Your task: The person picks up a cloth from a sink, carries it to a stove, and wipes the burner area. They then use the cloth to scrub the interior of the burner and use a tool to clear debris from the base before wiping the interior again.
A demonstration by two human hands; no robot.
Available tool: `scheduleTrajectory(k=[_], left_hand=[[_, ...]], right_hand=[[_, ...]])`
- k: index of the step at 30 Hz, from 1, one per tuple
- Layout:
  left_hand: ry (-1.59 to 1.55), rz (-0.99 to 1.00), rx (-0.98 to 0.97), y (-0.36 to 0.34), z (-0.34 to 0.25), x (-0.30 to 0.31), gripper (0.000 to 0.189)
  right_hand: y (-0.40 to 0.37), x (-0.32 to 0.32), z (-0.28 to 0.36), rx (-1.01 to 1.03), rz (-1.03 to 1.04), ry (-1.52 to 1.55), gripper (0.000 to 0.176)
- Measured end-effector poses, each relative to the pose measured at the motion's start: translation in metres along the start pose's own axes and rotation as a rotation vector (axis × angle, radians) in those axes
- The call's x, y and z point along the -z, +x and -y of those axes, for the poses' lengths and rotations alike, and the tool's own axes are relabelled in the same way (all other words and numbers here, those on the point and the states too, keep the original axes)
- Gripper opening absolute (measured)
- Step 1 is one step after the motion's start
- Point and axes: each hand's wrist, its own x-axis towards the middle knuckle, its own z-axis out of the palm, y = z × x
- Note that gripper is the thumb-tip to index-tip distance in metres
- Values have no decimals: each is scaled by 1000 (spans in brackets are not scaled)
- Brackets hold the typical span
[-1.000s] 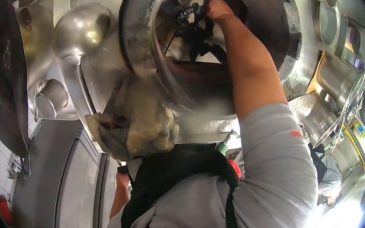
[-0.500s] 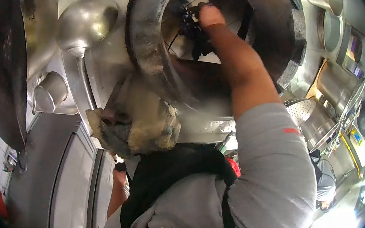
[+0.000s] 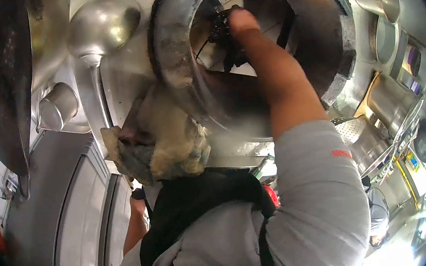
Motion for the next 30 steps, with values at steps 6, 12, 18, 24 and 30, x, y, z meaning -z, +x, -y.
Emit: scheduleTrajectory(k=[6,12,18,24,30], left_hand=[[458,16,-136,7,1,3,7],[385,-7,-91,-9,-39,-3,9],[496,12,-221,-5,-12,-3,12],[221,31,-31,-3,4,1,13],[242,114,-120,-2,-24,-2,12]], right_hand=[[-5,8,-8,252,-27,266,32],[-10,4,16,122,53,-96,27],[3,18,-51,79,82,16,29],[17,3,-54,123,230,151,31],[-8,6,-10,313,148,31,28]])
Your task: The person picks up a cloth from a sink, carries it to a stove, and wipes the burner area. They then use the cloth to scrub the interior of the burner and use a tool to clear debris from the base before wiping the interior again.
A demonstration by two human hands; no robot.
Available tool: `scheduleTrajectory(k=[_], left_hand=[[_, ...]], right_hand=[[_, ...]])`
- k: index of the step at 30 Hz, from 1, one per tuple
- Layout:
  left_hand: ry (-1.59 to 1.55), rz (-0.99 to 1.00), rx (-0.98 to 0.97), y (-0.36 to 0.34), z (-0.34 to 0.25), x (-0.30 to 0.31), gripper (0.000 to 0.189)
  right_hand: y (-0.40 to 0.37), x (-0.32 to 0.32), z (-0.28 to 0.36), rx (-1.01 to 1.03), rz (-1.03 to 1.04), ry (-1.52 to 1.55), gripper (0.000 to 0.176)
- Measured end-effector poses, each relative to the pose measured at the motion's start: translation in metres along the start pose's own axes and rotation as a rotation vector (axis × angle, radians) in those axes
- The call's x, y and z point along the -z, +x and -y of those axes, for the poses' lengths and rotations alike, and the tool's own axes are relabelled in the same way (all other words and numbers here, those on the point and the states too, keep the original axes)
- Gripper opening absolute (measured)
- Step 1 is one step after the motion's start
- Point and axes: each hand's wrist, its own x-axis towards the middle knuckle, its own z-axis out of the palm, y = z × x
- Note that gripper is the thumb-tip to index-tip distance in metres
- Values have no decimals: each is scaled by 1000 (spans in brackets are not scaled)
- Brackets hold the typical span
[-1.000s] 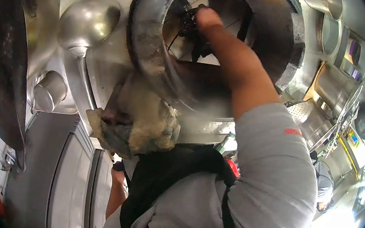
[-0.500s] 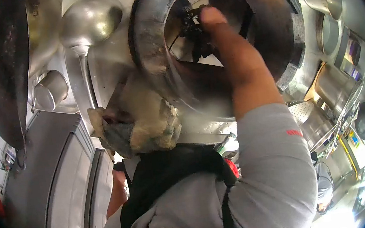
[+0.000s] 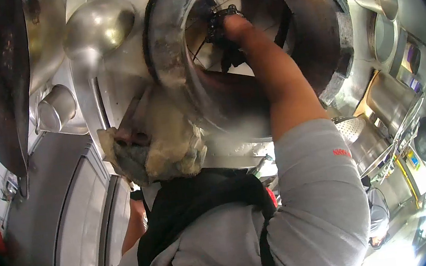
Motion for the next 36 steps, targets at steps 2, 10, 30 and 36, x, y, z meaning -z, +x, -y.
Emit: scheduleTrajectory(k=[2,10,30,36], left_hand=[[790,39,-300,1,-18,7,12],[390,-64,79,-4,26,12,15],[325,-97,-4,0,-48,7,12],[538,-90,-65,3,-76,6,16]], right_hand=[[4,-15,-3,-45,-14,-64,26],[-10,41,-12,-100,-19,-78,26],[3,3,1,71,48,-101,22],[10,-10,-9,-96,-14,-93,20]])
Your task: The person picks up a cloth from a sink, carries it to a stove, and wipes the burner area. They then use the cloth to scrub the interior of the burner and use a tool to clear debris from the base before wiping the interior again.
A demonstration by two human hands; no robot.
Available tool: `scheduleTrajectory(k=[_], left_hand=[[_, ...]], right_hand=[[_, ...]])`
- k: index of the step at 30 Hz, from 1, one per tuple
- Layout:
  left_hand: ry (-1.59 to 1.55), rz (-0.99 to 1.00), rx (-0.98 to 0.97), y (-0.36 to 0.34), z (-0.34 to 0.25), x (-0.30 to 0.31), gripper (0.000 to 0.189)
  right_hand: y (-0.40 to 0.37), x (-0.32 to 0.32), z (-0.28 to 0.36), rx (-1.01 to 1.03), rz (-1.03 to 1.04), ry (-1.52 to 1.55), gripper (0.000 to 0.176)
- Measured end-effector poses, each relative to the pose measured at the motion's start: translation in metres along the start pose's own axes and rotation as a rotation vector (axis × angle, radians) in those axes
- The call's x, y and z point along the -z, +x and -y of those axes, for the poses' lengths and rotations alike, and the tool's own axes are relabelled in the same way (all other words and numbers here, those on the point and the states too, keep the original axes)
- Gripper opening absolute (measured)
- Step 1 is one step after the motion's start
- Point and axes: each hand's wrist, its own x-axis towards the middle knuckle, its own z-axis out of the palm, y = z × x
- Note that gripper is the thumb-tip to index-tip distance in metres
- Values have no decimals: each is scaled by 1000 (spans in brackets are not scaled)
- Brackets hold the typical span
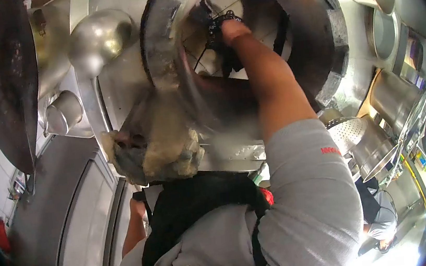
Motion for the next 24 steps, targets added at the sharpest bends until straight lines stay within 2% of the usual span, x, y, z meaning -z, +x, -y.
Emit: scheduleTrajectory(k=[1,2,3,4,5,6,8,9,11,14,15,16,18,19,22,24], left_hand=[[-117,10,196,-8,-13,9,16],[-116,13,199,-12,-14,10,16],[-136,45,286,-14,-14,11,16],[-158,70,365,-9,-15,11,17],[-449,-27,399,-11,64,-34,17],[-447,-23,396,-9,68,-31,17],[23,25,-33,-3,72,-33,16],[21,20,-31,-2,70,-34,16],[-285,96,160,0,62,-31,13],[-126,51,126,-2,12,-1,11],[-430,38,285,-4,10,-2,11],[-432,37,279,-3,22,-7,11],[49,5,22,-3,54,-17,10],[51,8,24,-3,59,-19,10],[-68,20,71,-3,63,-25,10],[-645,11,227,-3,55,-27,10]], right_hand=[[-3,3,-3,-48,-34,42,20],[-6,6,-7,-102,-71,80,20],[-11,20,-5,-146,-182,159,22],[-11,29,-9,-152,-188,155,22],[-10,36,-15,-136,-116,97,23],[-11,38,-19,-120,-39,40,24],[-11,32,-12,-66,20,-11,24],[-11,25,-6,-11,86,-58,25],[-11,11,8,-31,73,-10,25],[-14,7,19,2,60,21,26],[-19,17,24,-39,66,41,26],[-21,26,25,-79,64,55,26],[-15,18,22,-153,-4,70,26],[-14,13,20,-229,-62,89,26],[-9,27,-3,-223,-97,91,25],[-19,40,-6,-186,-88,103,24]])
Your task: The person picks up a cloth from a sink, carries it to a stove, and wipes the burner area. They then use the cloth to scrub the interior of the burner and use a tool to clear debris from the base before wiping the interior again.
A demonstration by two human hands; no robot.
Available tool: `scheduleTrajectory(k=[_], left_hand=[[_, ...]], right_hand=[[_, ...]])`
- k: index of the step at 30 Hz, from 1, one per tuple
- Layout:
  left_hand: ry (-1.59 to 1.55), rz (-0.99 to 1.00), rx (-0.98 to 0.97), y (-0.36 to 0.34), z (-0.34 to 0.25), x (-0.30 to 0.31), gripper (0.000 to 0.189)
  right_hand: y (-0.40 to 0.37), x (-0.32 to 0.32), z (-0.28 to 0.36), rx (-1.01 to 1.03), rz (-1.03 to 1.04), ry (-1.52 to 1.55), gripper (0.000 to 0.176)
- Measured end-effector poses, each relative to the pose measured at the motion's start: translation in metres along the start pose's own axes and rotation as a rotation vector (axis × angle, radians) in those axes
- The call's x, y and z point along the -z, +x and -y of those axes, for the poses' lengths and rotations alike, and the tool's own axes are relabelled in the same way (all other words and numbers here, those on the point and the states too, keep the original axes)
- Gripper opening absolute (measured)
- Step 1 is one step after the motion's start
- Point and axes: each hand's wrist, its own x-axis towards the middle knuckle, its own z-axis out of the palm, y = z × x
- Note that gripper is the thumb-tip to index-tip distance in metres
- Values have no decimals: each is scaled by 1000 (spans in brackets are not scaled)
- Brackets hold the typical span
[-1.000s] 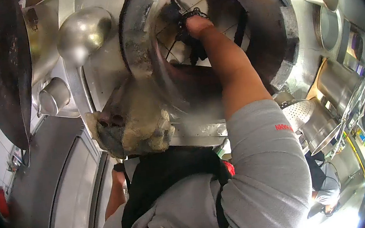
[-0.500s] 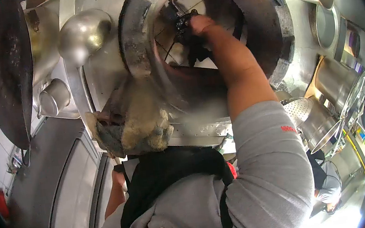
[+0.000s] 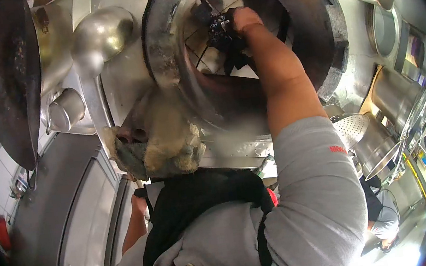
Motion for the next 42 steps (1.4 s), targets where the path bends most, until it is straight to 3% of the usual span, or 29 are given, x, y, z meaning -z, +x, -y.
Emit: scheduleTrajectory(k=[4,10,12,13,15,16,19,23,25,26,28,29,31,35,38,40,42], left_hand=[[-247,84,65,9,16,1,11],[170,-52,143,2,-23,0,8],[-149,-45,163,-3,-32,-7,7],[-143,-40,169,-4,-35,-7,7],[-299,34,172,0,-41,-11,8],[-301,33,166,4,-38,-11,8],[-734,97,247,8,-19,-9,10],[-436,16,187,7,5,-2,12],[-344,131,121,3,-1,-4,13],[-344,130,120,3,-2,-4,13],[-603,85,197,3,-1,-6,13],[-604,87,196,3,-1,-8,13],[-882,104,323,8,-5,-10,14],[-531,5,241,-3,-41,-10,10],[-625,-17,329,0,-27,-5,9],[-480,9,289,-6,-16,-1,10],[-618,36,206,2,-12,-7,11]], right_hand=[[9,-28,3,164,118,-120,24],[8,-35,-1,43,-5,-31,23],[15,-40,-9,244,30,-114,21],[11,-41,-10,237,37,-112,21],[10,-35,-1,393,227,119,21],[7,-35,10,396,221,118,21],[-11,-49,35,365,167,-123,24],[-12,-50,38,190,59,-31,24],[-7,-27,33,111,79,-23,23],[2,-28,25,112,78,-23,23],[8,-12,21,297,100,-24,23],[2,-10,19,157,250,150,22],[-9,-21,30,211,222,32,22],[6,-63,37,223,137,-94,25],[-3,-35,30,135,89,-84,26],[-5,-27,29,95,106,-77,26],[2,-26,25,335,102,-188,23]])
